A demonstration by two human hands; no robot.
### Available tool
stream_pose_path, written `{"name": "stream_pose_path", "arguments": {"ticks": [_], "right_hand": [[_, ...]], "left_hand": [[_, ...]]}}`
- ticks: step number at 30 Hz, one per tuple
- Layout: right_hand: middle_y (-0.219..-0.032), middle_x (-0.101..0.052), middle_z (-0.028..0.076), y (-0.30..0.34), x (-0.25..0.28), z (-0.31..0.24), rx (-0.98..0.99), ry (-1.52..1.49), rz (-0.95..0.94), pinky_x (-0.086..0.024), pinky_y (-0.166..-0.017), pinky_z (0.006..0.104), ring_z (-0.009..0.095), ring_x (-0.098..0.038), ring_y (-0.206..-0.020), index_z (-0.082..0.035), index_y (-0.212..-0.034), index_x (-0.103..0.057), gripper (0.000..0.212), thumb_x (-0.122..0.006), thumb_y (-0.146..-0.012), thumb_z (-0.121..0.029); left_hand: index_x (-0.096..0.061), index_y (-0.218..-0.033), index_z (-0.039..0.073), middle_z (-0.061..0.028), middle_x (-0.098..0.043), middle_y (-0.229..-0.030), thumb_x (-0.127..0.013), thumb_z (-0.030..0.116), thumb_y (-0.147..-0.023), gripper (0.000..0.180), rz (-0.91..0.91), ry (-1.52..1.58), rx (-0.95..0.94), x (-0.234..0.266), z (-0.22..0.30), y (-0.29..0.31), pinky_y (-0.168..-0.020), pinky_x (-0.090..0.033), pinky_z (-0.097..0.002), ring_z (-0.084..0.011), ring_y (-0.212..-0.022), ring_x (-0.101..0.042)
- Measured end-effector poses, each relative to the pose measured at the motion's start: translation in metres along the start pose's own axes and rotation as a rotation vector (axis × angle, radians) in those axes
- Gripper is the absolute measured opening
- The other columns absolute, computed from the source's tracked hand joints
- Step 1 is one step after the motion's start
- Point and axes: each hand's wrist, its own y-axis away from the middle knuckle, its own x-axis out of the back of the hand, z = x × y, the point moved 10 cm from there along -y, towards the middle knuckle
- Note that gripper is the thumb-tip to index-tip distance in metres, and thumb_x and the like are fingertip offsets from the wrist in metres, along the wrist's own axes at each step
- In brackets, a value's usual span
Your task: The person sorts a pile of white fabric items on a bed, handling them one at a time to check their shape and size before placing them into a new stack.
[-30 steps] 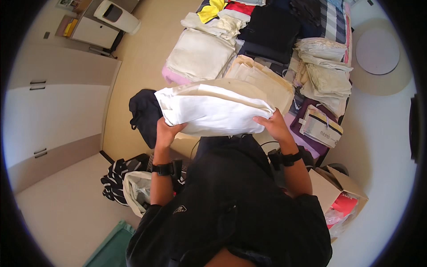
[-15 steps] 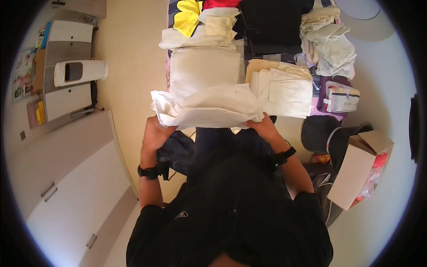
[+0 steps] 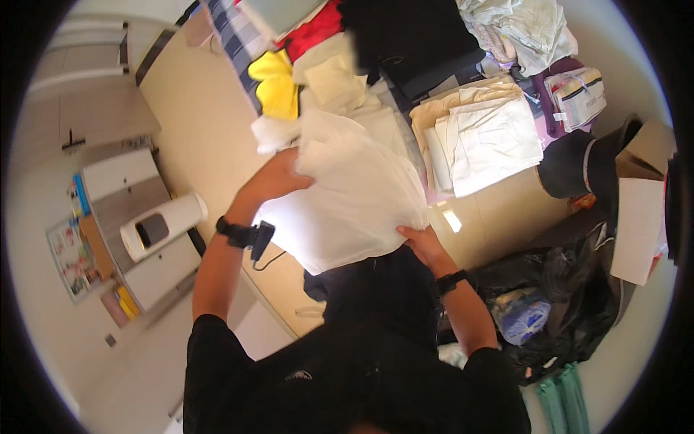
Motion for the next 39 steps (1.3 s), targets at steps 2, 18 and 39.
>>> {"name": "stream_pose_path", "arguments": {"ticks": [2, 18, 39], "right_hand": [[-0.134, -0.051, 0.013, -0.038, 0.035, 0.016, -0.02, -0.085, 0.176, -0.045, -0.101, 0.0437, 0.03, -0.051, -0.122, -0.004, -0.14, -0.037, 0.061, -0.065, -0.086, 0.0], [-0.105, -0.064, 0.006, -0.143, 0.127, 0.101, 0.092, -0.518, 0.487, -0.049, -0.075, 0.0264, 0.019, -0.062, -0.09, -0.003, -0.113, -0.061, 0.032, -0.071, -0.084, -0.012], [-0.102, -0.067, 0.014, -0.182, 0.042, 0.264, -0.374, 0.042, 0.223, -0.056, -0.067, 0.036, 0.024, -0.067, -0.077, 0.002, -0.117, -0.058, 0.051, -0.074, -0.081, -0.031]], "left_hand": [[-0.044, -0.134, 0.0, -0.0225, -0.057, -0.125, -0.072, 0.022, -0.071, 0.073, -0.029, -0.128, -0.034, -0.025, -0.056, -0.077, -0.101, -0.04, -0.0357, -0.033, -0.117, -0.053], [-0.043, -0.131, -0.002, -0.0248, -0.058, -0.122, -0.082, 0.031, -0.068, 0.081, 0.203, -0.429, -0.015, -0.079, -0.183, -0.213, -0.098, -0.045, -0.0422, -0.039, -0.115, -0.055], [-0.03, -0.144, 0.008, -0.025, -0.053, -0.131, -0.075, 0.012, -0.072, 0.085, -0.037, -0.546, 0.295, -0.04, -0.275, -0.168, -0.1, -0.043, -0.0438, -0.0411, -0.119, -0.053]]}}
